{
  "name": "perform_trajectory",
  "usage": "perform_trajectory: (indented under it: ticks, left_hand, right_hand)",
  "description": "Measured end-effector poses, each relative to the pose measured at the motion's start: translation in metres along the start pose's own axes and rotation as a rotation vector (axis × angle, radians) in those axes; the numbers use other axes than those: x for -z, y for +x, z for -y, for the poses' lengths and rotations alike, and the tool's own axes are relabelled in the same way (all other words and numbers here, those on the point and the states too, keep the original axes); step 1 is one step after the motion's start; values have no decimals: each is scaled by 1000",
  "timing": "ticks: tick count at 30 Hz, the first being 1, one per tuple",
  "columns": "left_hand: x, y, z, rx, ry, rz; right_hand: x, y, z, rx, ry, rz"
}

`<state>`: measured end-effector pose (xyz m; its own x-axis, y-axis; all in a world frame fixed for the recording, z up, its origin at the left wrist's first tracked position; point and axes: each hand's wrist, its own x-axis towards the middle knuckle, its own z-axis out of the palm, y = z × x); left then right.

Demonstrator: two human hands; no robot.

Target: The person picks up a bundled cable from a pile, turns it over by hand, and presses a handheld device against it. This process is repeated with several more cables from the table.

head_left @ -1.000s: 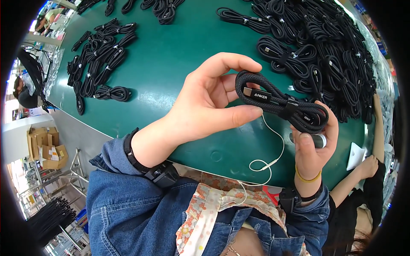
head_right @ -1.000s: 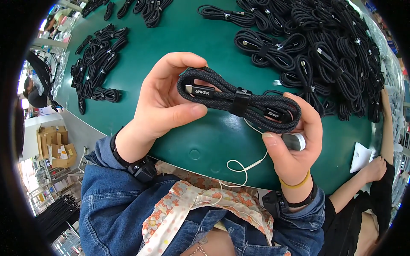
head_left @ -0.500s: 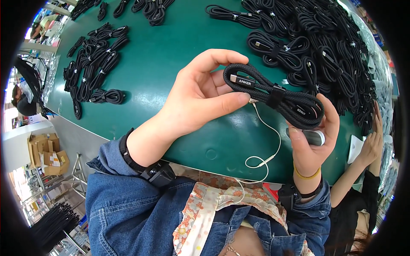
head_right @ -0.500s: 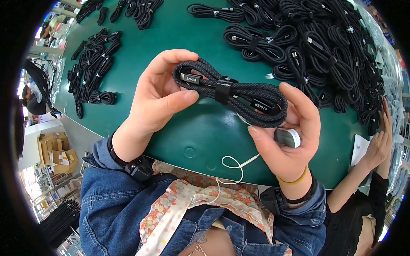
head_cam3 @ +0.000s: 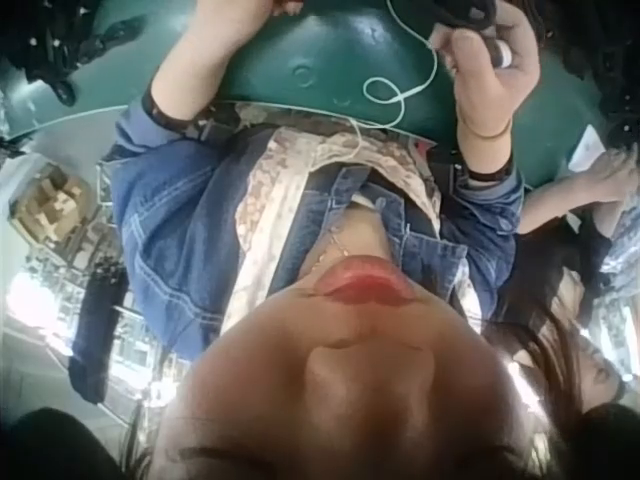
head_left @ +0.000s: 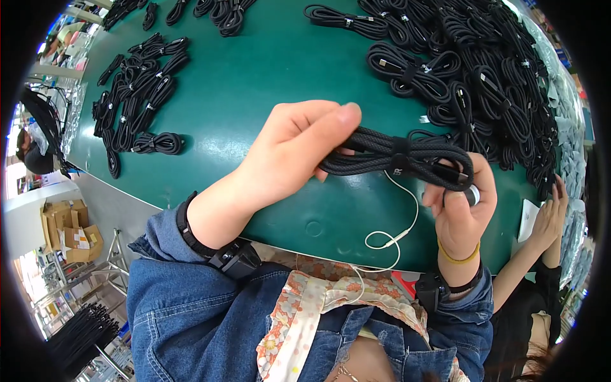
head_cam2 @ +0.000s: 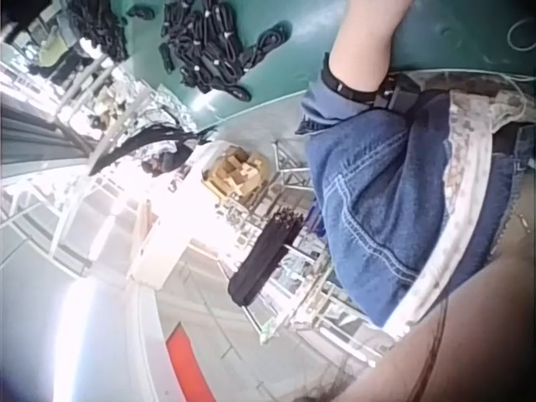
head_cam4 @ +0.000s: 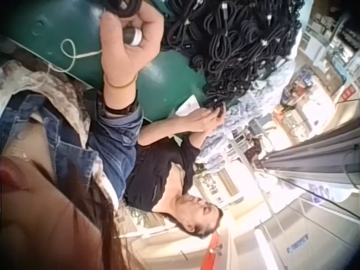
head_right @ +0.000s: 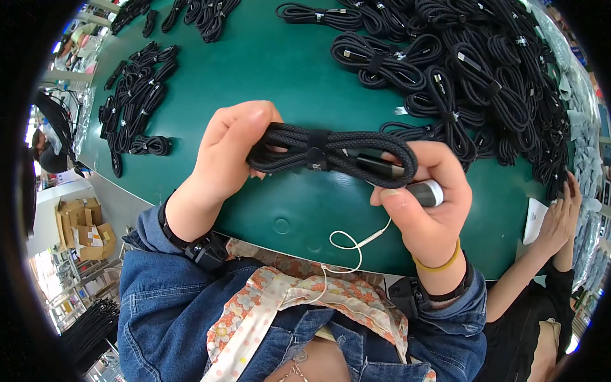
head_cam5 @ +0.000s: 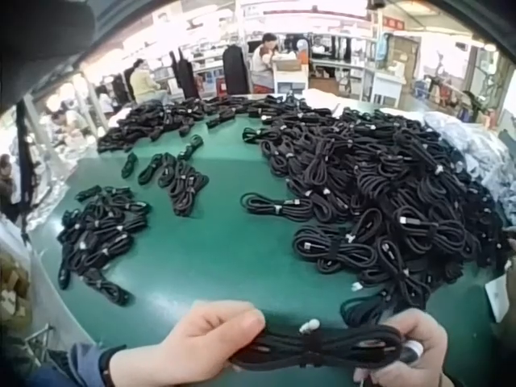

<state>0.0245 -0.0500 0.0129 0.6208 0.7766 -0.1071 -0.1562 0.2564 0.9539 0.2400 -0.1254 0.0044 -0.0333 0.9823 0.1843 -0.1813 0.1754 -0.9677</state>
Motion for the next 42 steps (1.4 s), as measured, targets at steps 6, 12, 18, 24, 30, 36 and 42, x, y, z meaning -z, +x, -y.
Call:
perform_trajectory:
  ticks: [6, 12, 18, 24, 30, 36, 42]
  left_hand:
    - [-3, 1, -3, 213, 71, -89]
    - [-5, 1, 2, 191, 17, -127]
    - [-4, 1, -2, 200, 48, -101]
    - [1, 5, 6, 173, 48, -145]
    - [16, 16, 1, -110, 131, -446]
    - [18, 14, -6, -318, 198, -522]
    - [50, -48, -40, -341, 861, -378]
  right_hand:
    - [-3, -1, 2, -114, 56, 8]
    - [-5, -1, 2, -121, 44, -14]
    - [-10, 2, 3, -88, 74, -27]
    - [-7, 4, -1, -284, 32, -65]
    - [-9, 11, 15, -598, -158, 241]
    - [-1, 14, 24, -467, 211, -129]
    - [10, 16, 12, 26, 533, -427]
